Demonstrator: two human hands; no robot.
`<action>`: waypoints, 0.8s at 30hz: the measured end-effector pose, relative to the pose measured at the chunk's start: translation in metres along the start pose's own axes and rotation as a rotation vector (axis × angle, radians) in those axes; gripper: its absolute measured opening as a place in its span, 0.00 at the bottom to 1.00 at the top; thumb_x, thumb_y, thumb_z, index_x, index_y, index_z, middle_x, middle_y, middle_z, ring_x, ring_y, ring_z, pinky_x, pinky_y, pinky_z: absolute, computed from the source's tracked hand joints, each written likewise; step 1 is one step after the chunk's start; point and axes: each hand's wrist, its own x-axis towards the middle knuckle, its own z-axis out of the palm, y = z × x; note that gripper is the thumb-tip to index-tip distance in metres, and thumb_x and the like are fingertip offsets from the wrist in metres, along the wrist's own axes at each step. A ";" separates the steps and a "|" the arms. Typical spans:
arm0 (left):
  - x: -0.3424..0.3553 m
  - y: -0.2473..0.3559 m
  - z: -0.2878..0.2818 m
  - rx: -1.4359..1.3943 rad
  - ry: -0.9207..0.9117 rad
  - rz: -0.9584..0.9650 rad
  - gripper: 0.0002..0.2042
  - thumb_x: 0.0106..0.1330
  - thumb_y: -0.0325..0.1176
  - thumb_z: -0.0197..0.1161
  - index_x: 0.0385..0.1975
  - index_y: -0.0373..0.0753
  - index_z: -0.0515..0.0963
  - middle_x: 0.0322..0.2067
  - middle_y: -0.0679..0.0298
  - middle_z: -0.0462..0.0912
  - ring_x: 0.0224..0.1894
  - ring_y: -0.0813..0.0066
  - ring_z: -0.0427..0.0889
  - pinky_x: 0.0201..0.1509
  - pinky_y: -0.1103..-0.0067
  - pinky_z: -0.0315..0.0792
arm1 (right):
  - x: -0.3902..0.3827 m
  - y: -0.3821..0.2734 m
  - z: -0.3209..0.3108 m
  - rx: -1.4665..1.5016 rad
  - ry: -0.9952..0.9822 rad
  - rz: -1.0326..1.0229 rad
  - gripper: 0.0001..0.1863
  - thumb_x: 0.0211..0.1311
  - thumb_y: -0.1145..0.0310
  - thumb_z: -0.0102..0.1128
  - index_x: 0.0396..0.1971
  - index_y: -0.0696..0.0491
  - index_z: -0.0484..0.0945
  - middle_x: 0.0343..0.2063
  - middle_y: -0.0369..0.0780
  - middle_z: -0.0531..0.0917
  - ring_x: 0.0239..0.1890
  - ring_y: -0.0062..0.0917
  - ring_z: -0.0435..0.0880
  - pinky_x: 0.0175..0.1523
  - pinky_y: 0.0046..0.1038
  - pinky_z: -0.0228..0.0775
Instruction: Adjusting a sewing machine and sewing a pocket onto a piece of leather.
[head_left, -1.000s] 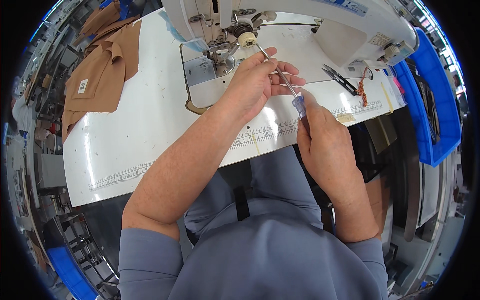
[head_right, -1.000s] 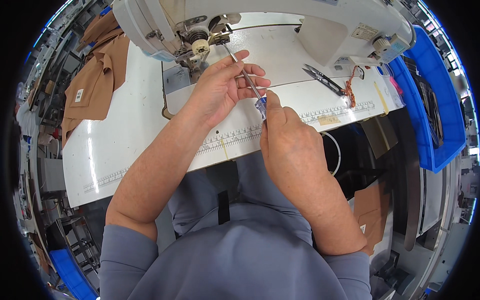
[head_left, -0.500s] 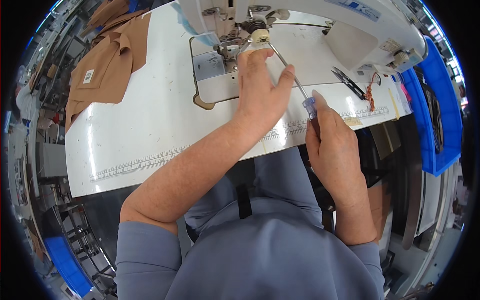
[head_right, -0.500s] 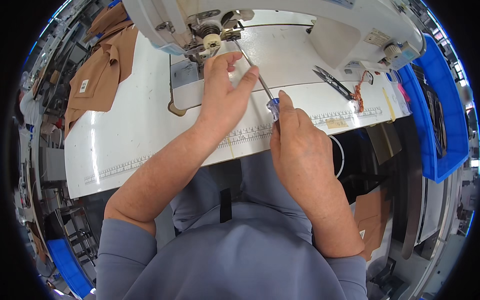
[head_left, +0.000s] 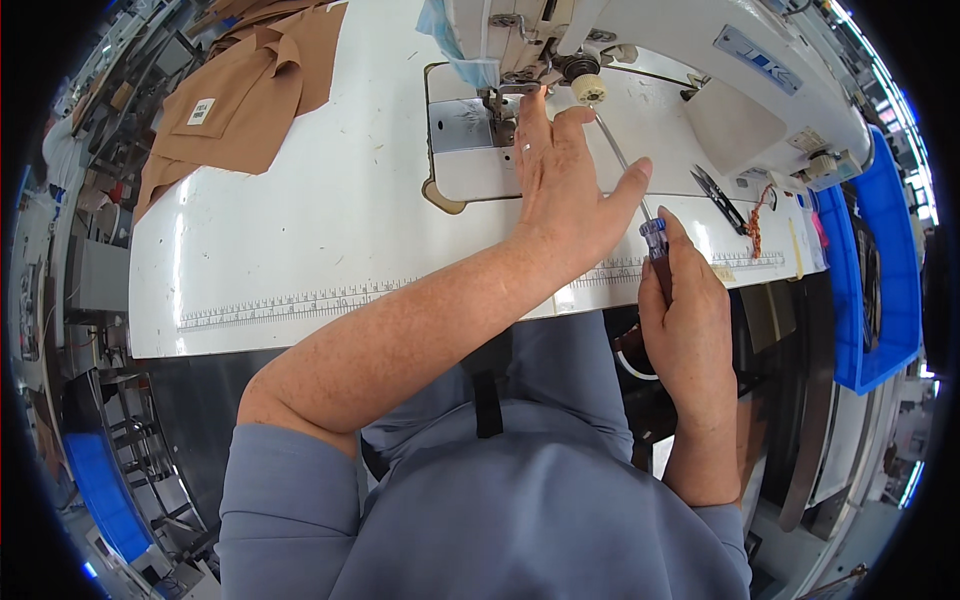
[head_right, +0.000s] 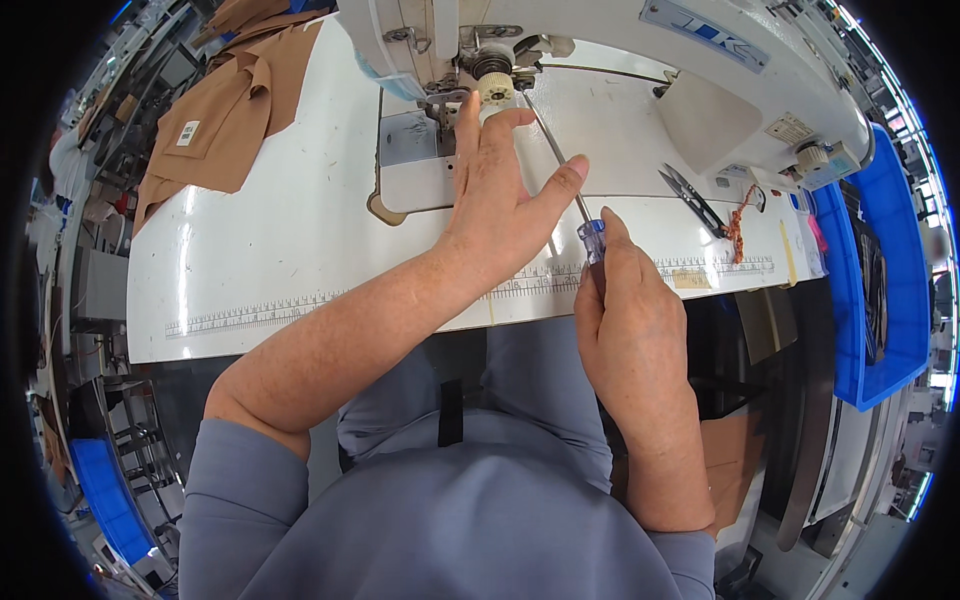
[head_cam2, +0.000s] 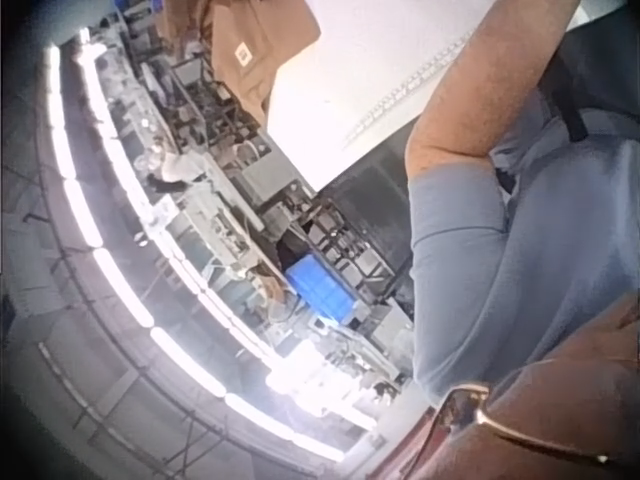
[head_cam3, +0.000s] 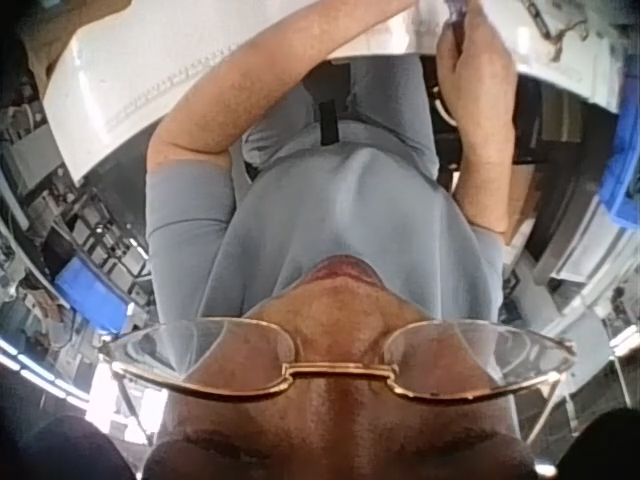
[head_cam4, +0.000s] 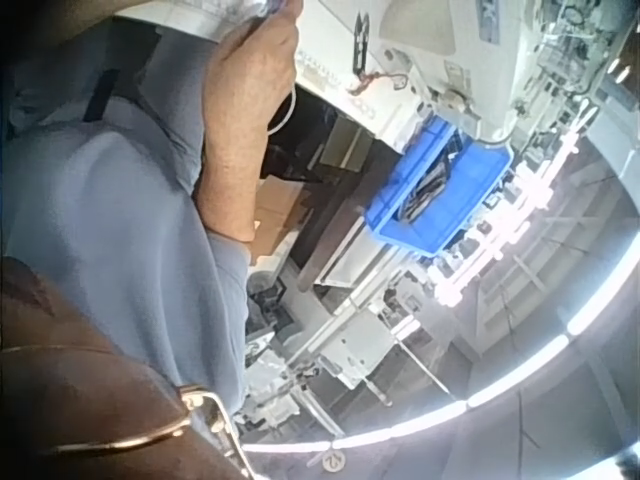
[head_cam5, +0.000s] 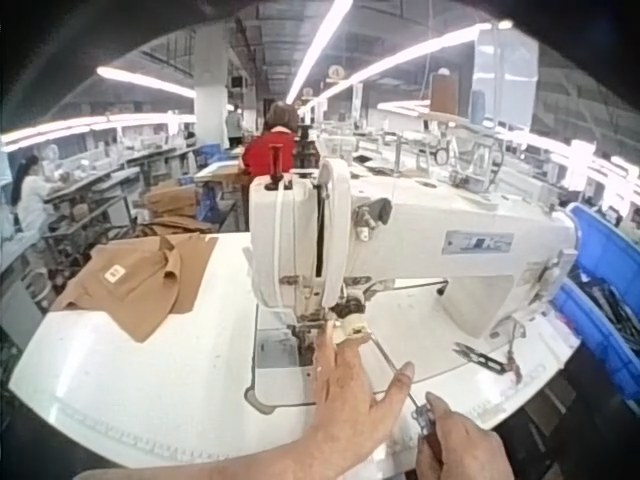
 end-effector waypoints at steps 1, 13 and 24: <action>0.000 0.000 -0.002 0.030 -0.028 -0.012 0.37 0.69 0.47 0.66 0.65 0.23 0.59 0.71 0.27 0.41 0.78 0.33 0.35 0.78 0.52 0.45 | 0.000 -0.001 0.000 0.014 -0.008 0.019 0.25 0.66 0.79 0.59 0.63 0.66 0.69 0.37 0.53 0.82 0.38 0.46 0.85 0.42 0.43 0.78; 0.000 -0.002 0.003 0.002 0.013 0.021 0.38 0.64 0.45 0.70 0.63 0.24 0.61 0.69 0.29 0.45 0.76 0.31 0.41 0.77 0.45 0.41 | -0.001 0.003 -0.002 0.209 -0.041 0.145 0.24 0.68 0.77 0.58 0.63 0.66 0.71 0.39 0.55 0.84 0.39 0.45 0.87 0.46 0.39 0.79; -0.029 0.027 -0.009 -0.063 0.127 0.642 0.17 0.51 0.42 0.70 0.41 0.48 0.79 0.45 0.67 0.77 0.51 0.64 0.78 0.62 0.57 0.53 | -0.027 0.026 0.011 0.664 -0.084 0.060 0.21 0.72 0.73 0.56 0.61 0.65 0.72 0.37 0.41 0.83 0.37 0.21 0.80 0.42 0.25 0.72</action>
